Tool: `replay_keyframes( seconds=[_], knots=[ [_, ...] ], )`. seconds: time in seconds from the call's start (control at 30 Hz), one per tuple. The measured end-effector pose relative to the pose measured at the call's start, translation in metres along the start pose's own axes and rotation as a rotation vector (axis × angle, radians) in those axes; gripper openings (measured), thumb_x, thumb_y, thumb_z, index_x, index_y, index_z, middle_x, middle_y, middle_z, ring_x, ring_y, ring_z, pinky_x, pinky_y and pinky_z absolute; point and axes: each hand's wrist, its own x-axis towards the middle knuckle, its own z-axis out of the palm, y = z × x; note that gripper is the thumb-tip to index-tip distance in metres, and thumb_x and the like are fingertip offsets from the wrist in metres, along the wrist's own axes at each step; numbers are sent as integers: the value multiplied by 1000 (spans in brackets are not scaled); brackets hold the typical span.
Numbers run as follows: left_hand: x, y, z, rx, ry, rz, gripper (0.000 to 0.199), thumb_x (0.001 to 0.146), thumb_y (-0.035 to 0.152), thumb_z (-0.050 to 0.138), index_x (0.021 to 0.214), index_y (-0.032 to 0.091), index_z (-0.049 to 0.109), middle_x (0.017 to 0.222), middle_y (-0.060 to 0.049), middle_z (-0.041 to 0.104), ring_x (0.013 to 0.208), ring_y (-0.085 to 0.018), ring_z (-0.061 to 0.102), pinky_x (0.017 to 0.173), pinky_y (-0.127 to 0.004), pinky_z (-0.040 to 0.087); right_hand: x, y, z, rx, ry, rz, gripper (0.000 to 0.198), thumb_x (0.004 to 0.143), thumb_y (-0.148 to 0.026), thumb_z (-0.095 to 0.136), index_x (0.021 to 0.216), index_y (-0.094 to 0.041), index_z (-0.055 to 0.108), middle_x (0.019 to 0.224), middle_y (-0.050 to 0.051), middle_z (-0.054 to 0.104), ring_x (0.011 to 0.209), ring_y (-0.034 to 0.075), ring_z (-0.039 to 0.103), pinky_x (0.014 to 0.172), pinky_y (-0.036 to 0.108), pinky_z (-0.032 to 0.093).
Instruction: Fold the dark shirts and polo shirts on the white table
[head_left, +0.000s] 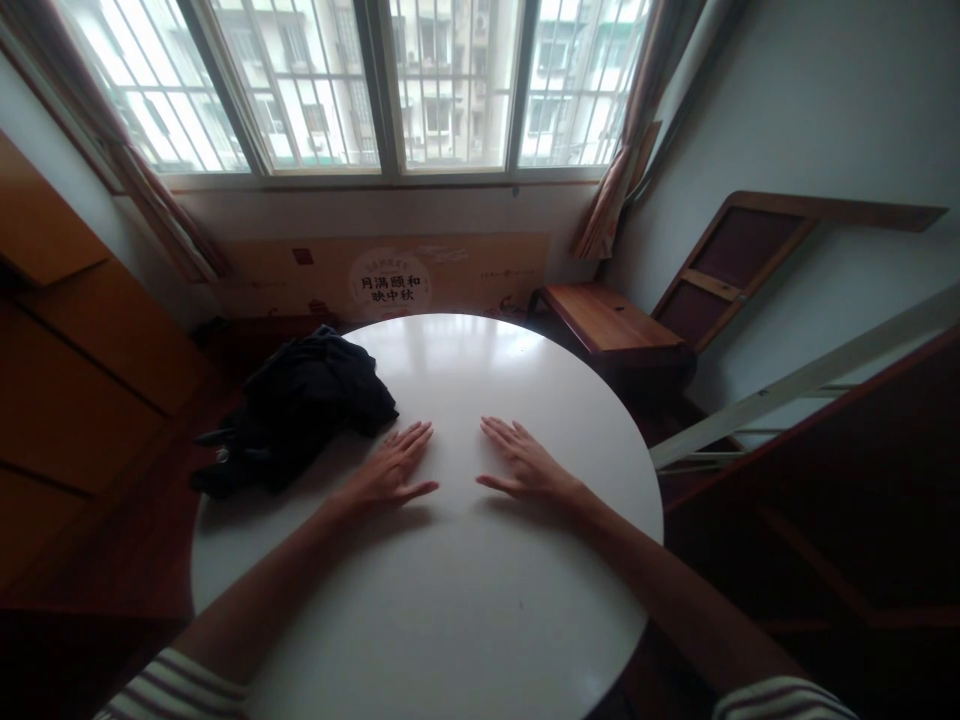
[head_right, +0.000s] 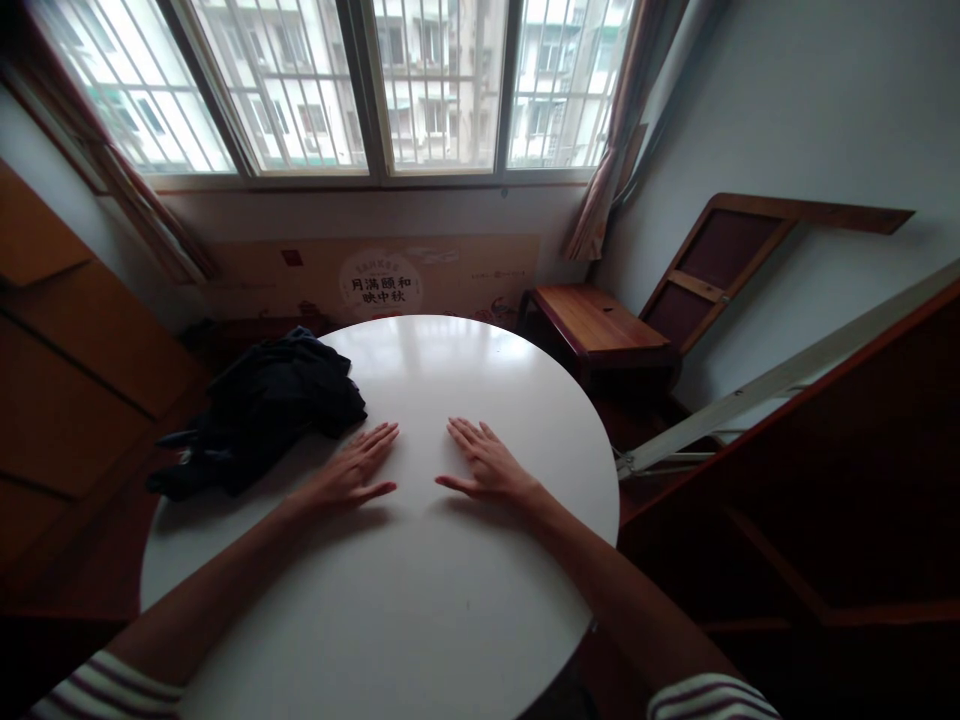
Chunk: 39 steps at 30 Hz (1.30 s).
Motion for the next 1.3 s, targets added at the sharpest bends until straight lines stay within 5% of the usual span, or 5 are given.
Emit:
replay_keyframes(
  seconds=[0.2,1.3],
  knots=[
    [1,2,2,71,-84,-60,108,77,81,49,156,14,19,161,-17,17,149,-33,16,120,-49,9,0,2,5,-39,-76,17,117,73,-86,48,156,-9,19,160,20,18,148,34,17,120,54,8],
    [2,4,0,136,-127,-67,108,80,82,40,156,9,17,160,-19,12,149,-33,12,119,-46,10,1,3,8,-89,-117,11,117,76,-88,37,156,-6,14,161,19,12,149,33,13,120,49,7]
  ],
)
